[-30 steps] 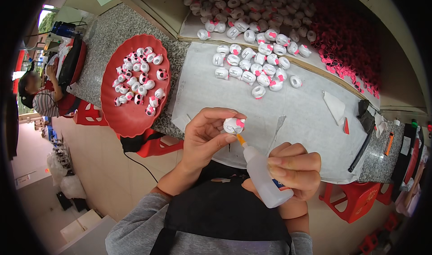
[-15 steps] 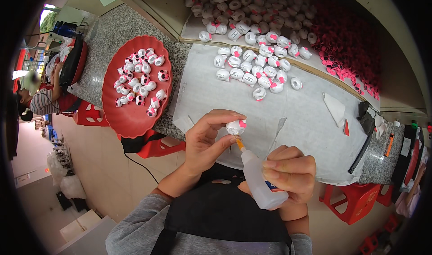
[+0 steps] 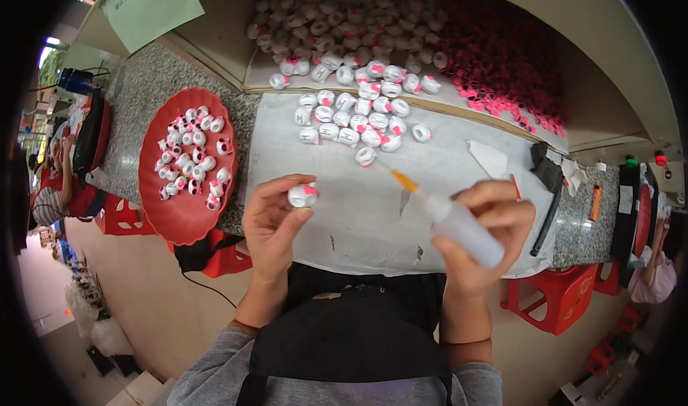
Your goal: Apply glue to plastic toy components and assemble them on a workbench.
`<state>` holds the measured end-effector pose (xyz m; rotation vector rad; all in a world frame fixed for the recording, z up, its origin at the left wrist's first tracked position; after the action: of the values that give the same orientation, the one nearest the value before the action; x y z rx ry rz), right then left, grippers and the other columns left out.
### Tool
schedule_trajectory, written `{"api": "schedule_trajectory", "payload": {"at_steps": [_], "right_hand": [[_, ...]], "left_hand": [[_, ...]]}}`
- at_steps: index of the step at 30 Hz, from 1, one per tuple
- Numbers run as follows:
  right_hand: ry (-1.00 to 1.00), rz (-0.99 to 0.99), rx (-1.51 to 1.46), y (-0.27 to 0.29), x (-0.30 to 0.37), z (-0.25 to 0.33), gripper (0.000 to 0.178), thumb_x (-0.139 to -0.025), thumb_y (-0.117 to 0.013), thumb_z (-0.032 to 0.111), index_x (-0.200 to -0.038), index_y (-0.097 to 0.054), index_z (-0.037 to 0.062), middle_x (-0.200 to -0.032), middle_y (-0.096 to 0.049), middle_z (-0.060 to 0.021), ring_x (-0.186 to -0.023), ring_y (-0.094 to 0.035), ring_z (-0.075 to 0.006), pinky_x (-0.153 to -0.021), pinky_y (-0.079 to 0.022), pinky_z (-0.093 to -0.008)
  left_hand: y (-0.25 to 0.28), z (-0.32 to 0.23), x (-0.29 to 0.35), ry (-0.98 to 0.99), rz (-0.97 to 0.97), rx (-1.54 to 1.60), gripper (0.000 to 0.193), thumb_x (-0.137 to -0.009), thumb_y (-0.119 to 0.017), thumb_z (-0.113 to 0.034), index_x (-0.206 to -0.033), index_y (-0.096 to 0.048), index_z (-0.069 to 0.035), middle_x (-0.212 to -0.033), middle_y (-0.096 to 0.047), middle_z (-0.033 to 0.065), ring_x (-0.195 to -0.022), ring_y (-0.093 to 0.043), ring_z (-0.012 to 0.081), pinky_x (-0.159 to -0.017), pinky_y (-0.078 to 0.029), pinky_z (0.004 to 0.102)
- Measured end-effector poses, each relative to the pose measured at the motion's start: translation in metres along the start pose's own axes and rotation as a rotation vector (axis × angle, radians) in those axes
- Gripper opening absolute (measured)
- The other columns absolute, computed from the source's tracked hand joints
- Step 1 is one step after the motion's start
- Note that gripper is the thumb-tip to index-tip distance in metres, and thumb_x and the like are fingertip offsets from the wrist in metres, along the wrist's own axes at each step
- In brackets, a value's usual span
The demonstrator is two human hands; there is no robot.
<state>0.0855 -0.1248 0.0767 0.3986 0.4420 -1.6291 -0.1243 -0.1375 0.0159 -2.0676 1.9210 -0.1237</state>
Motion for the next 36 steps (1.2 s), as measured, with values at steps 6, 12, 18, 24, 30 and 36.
{"api": "schedule_trajectory", "payload": {"at_steps": [6, 12, 18, 24, 30, 36], "right_hand": [[-0.386, 0.177, 0.16, 0.032, -0.059, -0.069, 0.027, -0.068, -0.051, 0.002, -0.094, -0.044, -0.0006, -0.078, -0.047, -0.0065, -0.07, -0.05, -0.0123, -0.053, -0.043, -0.0221], [-0.082, 0.381, 1.039, 0.032, -0.116, -0.121, 0.025, -0.069, -0.055, 0.01, -0.092, -0.05, 0.0027, -0.084, -0.053, -0.01, -0.072, -0.053, -0.0206, -0.061, -0.042, -0.0282], [0.047, 0.446, 1.065, 0.016, -0.123, -0.12, 0.024, -0.064, -0.057, 0.008, -0.088, -0.053, 0.0053, -0.086, -0.051, -0.0131, -0.079, -0.05, -0.0284, -0.068, -0.041, -0.0321], [0.075, 0.418, 0.99, 0.021, -0.127, -0.123, 0.029, -0.07, -0.055, 0.016, -0.095, -0.048, 0.0035, -0.084, -0.051, -0.0166, -0.074, -0.05, -0.0293, -0.067, -0.04, -0.0291], [-0.062, 0.245, 0.938, 0.034, -0.121, -0.115, 0.026, -0.068, -0.056, 0.014, -0.089, -0.048, -0.0004, -0.074, -0.053, -0.0151, -0.063, -0.051, -0.0214, -0.057, -0.04, -0.0268], [-0.532, 0.259, 0.168, -0.006, -0.047, -0.074, 0.012, -0.062, -0.059, 0.001, -0.072, -0.052, 0.0012, -0.068, -0.051, -0.0039, -0.052, -0.043, -0.0055, -0.044, -0.032, -0.017]], "left_hand": [[0.015, -0.004, -0.003, -0.028, -0.094, -0.008, 0.032, -0.068, -0.054, 0.005, -0.098, -0.043, 0.002, -0.098, -0.05, 0.0165, -0.082, -0.052, 0.0159, -0.074, -0.04, 0.0235], [0.013, -0.004, -0.001, -0.019, -0.062, -0.004, 0.033, -0.068, -0.055, 0.006, -0.098, -0.043, 0.002, -0.099, -0.049, 0.0164, -0.087, -0.05, 0.016, -0.077, -0.038, 0.0243], [0.018, -0.003, -0.003, 0.004, -0.082, 0.022, 0.033, -0.068, -0.054, 0.007, -0.099, -0.043, 0.002, -0.1, -0.049, 0.0163, -0.091, -0.048, 0.0162, -0.079, -0.036, 0.0251], [0.015, -0.002, -0.003, -0.016, -0.09, -0.004, 0.033, -0.067, -0.054, 0.006, -0.099, -0.043, 0.002, -0.098, -0.05, 0.0169, -0.083, -0.052, 0.0164, -0.075, -0.041, 0.0259], [0.003, 0.0, -0.004, 0.062, -0.005, 0.113, 0.033, -0.068, -0.054, 0.007, -0.099, -0.043, 0.003, -0.1, -0.049, 0.0149, -0.092, -0.048, 0.0165, -0.08, -0.036, 0.026], [-0.022, 0.007, 0.0, 0.109, 0.07, 0.242, 0.033, -0.068, -0.054, 0.006, -0.098, -0.043, 0.002, -0.1, -0.049, 0.0158, -0.096, -0.047, 0.0193, -0.083, -0.036, 0.0287]]}}
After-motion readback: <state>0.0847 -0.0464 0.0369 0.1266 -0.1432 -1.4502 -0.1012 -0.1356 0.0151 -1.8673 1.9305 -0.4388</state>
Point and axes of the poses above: each hand's wrist, its own x-axis away from the middle knuckle, its own y-axis out of the back of the hand, z = x × y, the point moved 6 cm from there along -x, towards the middle knuckle
